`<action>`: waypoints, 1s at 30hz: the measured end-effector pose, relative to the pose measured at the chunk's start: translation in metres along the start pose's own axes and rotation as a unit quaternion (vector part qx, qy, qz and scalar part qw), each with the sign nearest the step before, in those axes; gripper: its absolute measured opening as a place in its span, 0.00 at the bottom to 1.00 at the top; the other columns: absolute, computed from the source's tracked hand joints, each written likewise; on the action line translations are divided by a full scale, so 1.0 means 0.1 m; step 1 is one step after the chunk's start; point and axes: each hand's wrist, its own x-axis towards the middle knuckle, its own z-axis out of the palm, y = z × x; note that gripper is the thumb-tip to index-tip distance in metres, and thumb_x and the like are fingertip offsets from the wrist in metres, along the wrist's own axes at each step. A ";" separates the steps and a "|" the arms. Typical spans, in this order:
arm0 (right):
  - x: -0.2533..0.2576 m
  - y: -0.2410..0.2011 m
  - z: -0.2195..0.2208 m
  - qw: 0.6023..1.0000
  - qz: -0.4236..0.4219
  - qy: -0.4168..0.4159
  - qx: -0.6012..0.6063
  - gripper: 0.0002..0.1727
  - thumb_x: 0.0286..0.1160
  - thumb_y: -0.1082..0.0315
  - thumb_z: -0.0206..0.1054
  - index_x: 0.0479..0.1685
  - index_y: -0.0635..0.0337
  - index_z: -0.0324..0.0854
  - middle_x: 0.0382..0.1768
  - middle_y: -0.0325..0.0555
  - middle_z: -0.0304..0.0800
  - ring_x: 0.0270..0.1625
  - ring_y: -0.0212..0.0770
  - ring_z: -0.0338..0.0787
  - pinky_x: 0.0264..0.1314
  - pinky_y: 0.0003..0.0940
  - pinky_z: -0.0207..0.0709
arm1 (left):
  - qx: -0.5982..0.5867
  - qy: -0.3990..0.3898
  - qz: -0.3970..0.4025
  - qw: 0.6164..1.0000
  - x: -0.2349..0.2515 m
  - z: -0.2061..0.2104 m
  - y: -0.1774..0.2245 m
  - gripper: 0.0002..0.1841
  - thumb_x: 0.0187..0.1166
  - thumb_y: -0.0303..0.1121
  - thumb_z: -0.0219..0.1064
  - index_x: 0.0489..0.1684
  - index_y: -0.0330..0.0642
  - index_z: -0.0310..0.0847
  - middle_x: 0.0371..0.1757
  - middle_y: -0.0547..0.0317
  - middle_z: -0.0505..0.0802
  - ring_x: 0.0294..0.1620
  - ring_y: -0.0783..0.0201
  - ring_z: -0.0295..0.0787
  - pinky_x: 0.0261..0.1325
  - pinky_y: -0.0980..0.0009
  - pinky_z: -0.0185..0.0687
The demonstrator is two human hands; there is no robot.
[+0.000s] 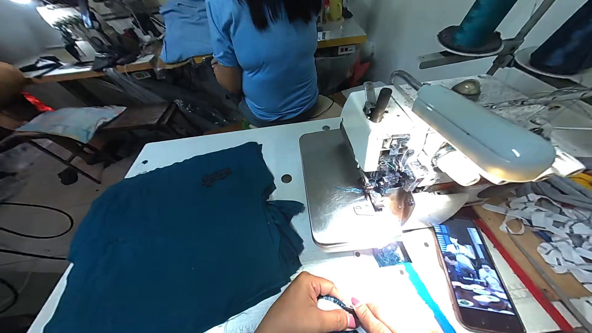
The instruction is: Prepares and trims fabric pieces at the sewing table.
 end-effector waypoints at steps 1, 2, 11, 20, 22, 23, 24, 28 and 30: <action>0.02 0.00 0.00 1.000 -0.001 0.004 0.000 0.13 0.83 0.74 0.62 0.58 0.65 0.89 0.37 0.51 0.93 0.33 0.41 0.90 0.36 0.28 0.82 | 0.003 0.007 -0.031 0.999 -0.01 0.01 0.07 0.02 0.64 0.29 0.78 0.28 0.47 0.92 0.27 0.79 0.92 0.30 0.88 0.84 0.34 0.85 0.78; 0.03 0.01 0.01 1.000 -0.001 0.008 0.001 0.13 0.83 0.74 0.61 0.57 0.65 0.89 0.36 0.51 0.93 0.33 0.41 0.89 0.36 0.27 0.81 | 0.002 0.011 -0.044 0.999 -0.01 0.02 0.10 0.02 0.64 0.29 0.78 0.28 0.48 0.92 0.27 0.79 0.92 0.30 0.88 0.85 0.34 0.85 0.78; -0.04 -0.01 -0.12 0.917 0.265 -0.002 0.299 0.26 0.78 0.62 0.72 0.64 0.77 0.80 0.42 0.55 0.91 0.38 0.32 0.85 0.44 0.28 0.81 | -0.046 -0.018 0.033 0.998 -0.02 -0.05 -0.11 0.02 0.72 0.29 0.76 0.36 0.42 0.92 0.33 0.74 0.94 0.35 0.85 0.88 0.42 0.83 0.83; -0.03 0.01 -0.14 0.902 0.275 -0.073 0.325 0.11 0.72 0.70 0.70 0.34 0.75 0.86 0.25 0.50 0.86 0.29 0.32 0.82 0.35 0.30 0.77 | -0.015 -0.031 0.064 0.997 -0.01 -0.02 -0.08 0.07 0.62 0.30 0.82 0.34 0.40 0.94 0.36 0.72 0.93 0.41 0.84 0.86 0.46 0.85 0.81; -0.03 0.00 -0.15 0.911 0.269 -0.068 0.305 0.14 0.74 0.67 0.72 0.42 0.76 0.87 0.28 0.53 0.89 0.31 0.36 0.86 0.37 0.33 0.81 | -0.009 -0.019 0.067 0.998 0.00 -0.01 -0.09 0.04 0.65 0.32 0.80 0.29 0.42 0.95 0.32 0.73 0.92 0.38 0.85 0.85 0.42 0.85 0.78; -0.02 -0.02 -0.16 0.924 0.262 -0.063 0.271 0.20 0.76 0.62 0.74 0.49 0.76 0.86 0.29 0.53 0.89 0.30 0.38 0.85 0.36 0.35 0.81 | -0.011 -0.015 0.066 0.998 0.00 -0.01 -0.09 0.04 0.66 0.33 0.80 0.28 0.43 0.95 0.31 0.74 0.92 0.38 0.85 0.85 0.41 0.85 0.78; -0.01 -0.03 -0.17 0.939 0.249 -0.056 0.229 0.27 0.76 0.56 0.74 0.57 0.76 0.83 0.27 0.53 0.87 0.28 0.40 0.82 0.34 0.38 0.79 | -0.016 -0.011 0.062 0.998 0.01 -0.01 -0.09 0.04 0.66 0.33 0.80 0.27 0.43 0.95 0.30 0.74 0.92 0.37 0.85 0.85 0.41 0.85 0.79; -0.06 0.00 -0.15 0.984 0.143 -0.023 0.105 0.18 0.82 0.62 0.67 0.55 0.71 0.86 0.31 0.55 0.92 0.31 0.47 0.91 0.36 0.43 0.85 | -0.020 -0.011 0.031 0.999 0.03 -0.01 -0.05 0.03 0.66 0.32 0.79 0.27 0.45 0.95 0.29 0.76 0.91 0.35 0.85 0.84 0.39 0.84 0.78; -0.07 0.02 -0.15 0.991 0.113 -0.022 0.076 0.14 0.82 0.65 0.67 0.54 0.66 0.89 0.37 0.55 0.94 0.35 0.47 0.94 0.38 0.42 0.87 | -0.018 -0.018 0.022 0.999 0.03 -0.01 -0.05 0.03 0.66 0.32 0.79 0.27 0.45 0.95 0.30 0.76 0.92 0.35 0.85 0.84 0.40 0.84 0.78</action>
